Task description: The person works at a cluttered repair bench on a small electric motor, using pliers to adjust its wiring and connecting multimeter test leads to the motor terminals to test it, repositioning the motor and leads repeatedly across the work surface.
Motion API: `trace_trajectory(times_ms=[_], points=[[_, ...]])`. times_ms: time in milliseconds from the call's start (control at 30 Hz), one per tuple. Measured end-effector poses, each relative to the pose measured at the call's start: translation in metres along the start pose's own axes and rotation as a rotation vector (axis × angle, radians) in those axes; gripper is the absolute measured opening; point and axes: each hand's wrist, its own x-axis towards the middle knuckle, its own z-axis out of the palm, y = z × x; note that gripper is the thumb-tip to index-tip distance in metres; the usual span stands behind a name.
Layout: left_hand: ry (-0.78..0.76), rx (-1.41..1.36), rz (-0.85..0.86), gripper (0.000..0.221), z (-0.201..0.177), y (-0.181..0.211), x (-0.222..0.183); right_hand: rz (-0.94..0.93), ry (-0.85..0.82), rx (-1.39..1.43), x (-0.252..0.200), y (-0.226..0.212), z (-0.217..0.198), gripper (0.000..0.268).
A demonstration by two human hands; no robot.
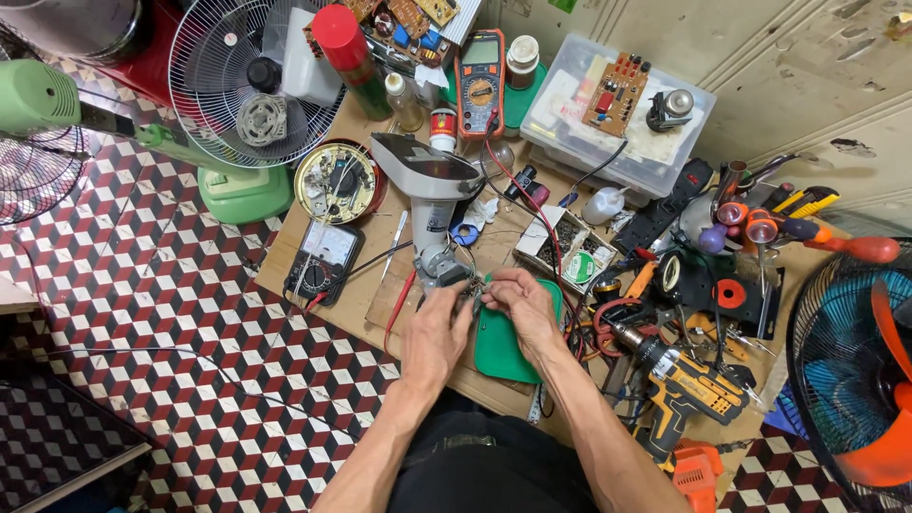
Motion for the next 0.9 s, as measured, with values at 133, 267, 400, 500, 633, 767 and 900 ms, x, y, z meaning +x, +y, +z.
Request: trace_trajectory(times_ms=[133, 267, 400, 500, 633, 767, 900], points=[[-0.051, 0.074, -0.001, 0.023, 0.025, -0.016, 0.003, 0.030, -0.006, 0.000, 0.001, 0.006, 0.000, 0.025], [-0.055, 0.065, -0.070, 0.018, 0.023, -0.014, 0.004, -0.057, -0.079, -0.138, -0.004, -0.006, 0.007, 0.036], [-0.032, 0.028, -0.034, 0.018, 0.019, -0.016, 0.005, -0.221, -0.140, -0.448, -0.002, -0.012, 0.011, 0.034], [-0.013, -0.002, -0.026, 0.019, 0.017, -0.016, 0.007, -0.198, -0.029, -0.660, -0.008, -0.028, 0.015, 0.028], [-0.005, -0.009, -0.036, 0.019, 0.016, -0.014, 0.009, -0.233, -0.036, -0.747, -0.011, -0.033, 0.012, 0.026], [0.017, -0.011, -0.062, 0.020, 0.021, -0.016, 0.010, -0.407, -0.095, -0.809, -0.010, -0.033, 0.007, 0.025], [-0.007, -0.021, -0.078, 0.029, 0.019, -0.017, 0.010, -0.278, -0.094, -0.767, 0.004, -0.023, -0.002, 0.022]])
